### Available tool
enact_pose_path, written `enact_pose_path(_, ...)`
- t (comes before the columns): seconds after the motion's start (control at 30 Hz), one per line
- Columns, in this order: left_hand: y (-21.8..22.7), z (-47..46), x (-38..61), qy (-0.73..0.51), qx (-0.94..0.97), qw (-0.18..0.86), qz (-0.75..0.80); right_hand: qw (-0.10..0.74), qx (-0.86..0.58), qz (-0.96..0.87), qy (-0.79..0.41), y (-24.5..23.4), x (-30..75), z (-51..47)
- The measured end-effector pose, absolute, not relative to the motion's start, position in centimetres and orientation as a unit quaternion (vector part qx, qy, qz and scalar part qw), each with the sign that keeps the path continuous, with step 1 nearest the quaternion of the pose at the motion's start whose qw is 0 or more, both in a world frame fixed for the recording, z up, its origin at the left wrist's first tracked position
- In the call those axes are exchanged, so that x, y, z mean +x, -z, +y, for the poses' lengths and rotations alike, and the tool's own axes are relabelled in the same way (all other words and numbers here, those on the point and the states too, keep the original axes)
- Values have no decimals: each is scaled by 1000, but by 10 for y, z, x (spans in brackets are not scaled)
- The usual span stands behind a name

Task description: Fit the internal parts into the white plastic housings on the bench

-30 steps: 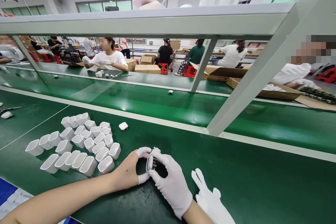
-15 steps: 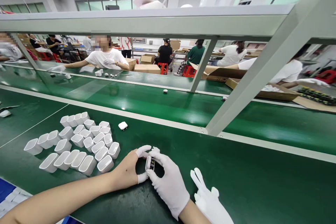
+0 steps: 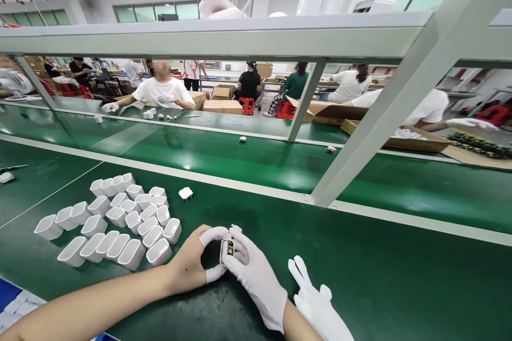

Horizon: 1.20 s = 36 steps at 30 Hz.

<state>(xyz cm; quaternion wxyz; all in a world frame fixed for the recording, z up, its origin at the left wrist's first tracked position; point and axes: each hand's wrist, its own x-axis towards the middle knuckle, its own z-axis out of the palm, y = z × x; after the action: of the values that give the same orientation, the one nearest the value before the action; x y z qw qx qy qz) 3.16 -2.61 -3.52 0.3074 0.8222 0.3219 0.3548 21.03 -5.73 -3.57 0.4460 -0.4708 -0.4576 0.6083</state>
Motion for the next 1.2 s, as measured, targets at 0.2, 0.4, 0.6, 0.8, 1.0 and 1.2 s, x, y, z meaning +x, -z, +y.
enact_pose_path(0.2,38,-27,33,-376,821,295,313,450,-431,-469,-626,35,211,-55)
enact_pose_path(0.4,41,-28,32,-379,848,240,280,486,-485,-452,-570,36,204,-59)
enact_pose_path(0.6,34,-28,32,-396,817,289,303,447,-486,-452,-600,13,201,-60)
enact_pose_path(0.8,30,-32,33,-396,833,262,284,441,-476,-483,-588,16,200,-62)
enact_pose_path(1.0,38,-36,36,-416,846,230,242,442,-485,-510,-556,31,192,-64)
enact_pose_path(1.2,40,-42,37,-423,850,214,230,445,-501,-514,-536,30,187,-73)
